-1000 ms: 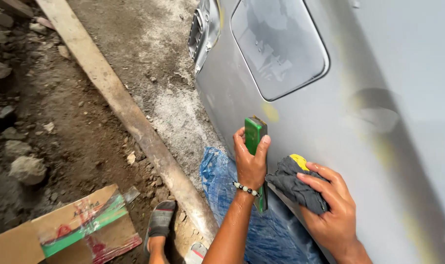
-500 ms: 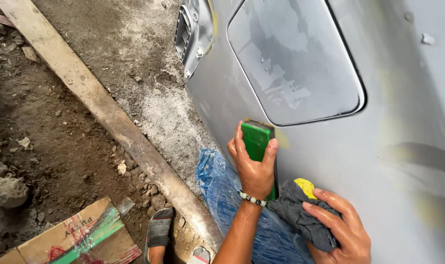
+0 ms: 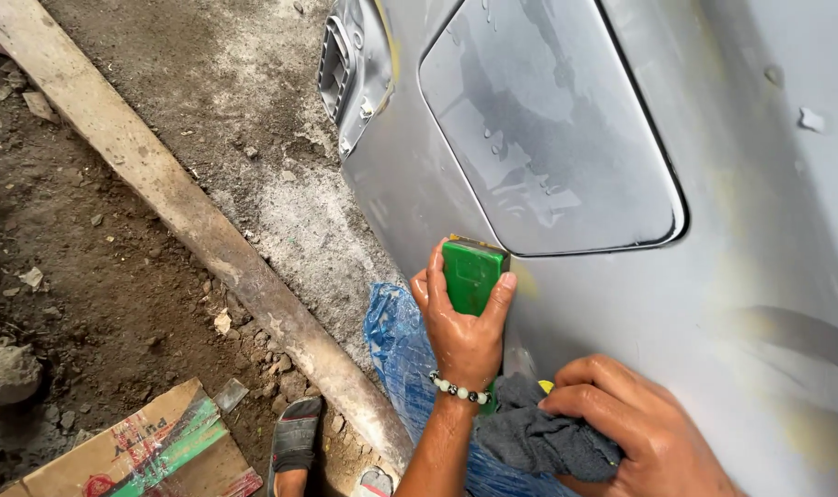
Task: The person sands the side panel of a silver car using a green sanding block and a cloth. They then move to a wooden stand to open a paint can and stir the contents with a stick.
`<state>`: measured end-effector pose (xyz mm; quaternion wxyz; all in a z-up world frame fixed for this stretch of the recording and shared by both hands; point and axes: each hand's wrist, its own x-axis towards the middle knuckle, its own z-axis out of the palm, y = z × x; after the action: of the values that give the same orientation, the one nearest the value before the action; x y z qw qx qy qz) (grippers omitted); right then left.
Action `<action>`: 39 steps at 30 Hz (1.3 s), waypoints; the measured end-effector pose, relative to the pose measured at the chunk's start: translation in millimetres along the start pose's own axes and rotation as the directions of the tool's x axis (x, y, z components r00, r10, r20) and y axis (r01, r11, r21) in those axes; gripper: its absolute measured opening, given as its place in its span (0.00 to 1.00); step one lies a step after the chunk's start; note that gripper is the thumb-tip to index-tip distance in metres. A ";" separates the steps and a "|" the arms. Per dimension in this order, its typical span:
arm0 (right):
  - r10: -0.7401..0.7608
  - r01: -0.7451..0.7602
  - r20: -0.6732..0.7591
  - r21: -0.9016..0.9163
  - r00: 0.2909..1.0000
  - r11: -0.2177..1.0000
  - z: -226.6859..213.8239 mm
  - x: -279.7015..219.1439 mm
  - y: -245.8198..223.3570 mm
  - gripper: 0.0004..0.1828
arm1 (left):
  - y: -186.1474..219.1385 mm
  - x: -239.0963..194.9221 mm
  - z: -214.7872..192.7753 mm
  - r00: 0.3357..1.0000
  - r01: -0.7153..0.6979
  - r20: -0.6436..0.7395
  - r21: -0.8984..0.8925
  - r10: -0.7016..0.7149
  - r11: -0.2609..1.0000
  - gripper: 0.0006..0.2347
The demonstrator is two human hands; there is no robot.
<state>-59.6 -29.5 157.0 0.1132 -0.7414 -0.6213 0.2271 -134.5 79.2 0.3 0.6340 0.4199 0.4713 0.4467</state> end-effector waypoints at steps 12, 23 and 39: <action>-0.038 0.014 0.149 0.158 0.988 0.987 -6.7 -0.9 10.0 0.21 | 28.0 12.8 -17.5 0.996 -0.085 0.036 0.300 0.077 0.950 0.36; -0.075 0.046 0.147 0.194 0.986 0.980 -7.1 3.5 12.4 0.21 | 53.2 23.1 -26.5 0.969 -0.239 0.095 0.573 0.226 0.784 0.37; -0.076 0.052 0.117 0.200 0.990 0.978 -4.8 0.3 2.5 0.19 | 58.7 27.1 -34.6 0.964 -0.265 0.176 0.610 0.198 0.747 0.35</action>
<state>-55.1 -29.2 160.0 0.1545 -0.6906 -0.6251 0.3292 -174.0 123.7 43.2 0.4199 0.6841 0.5049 0.3173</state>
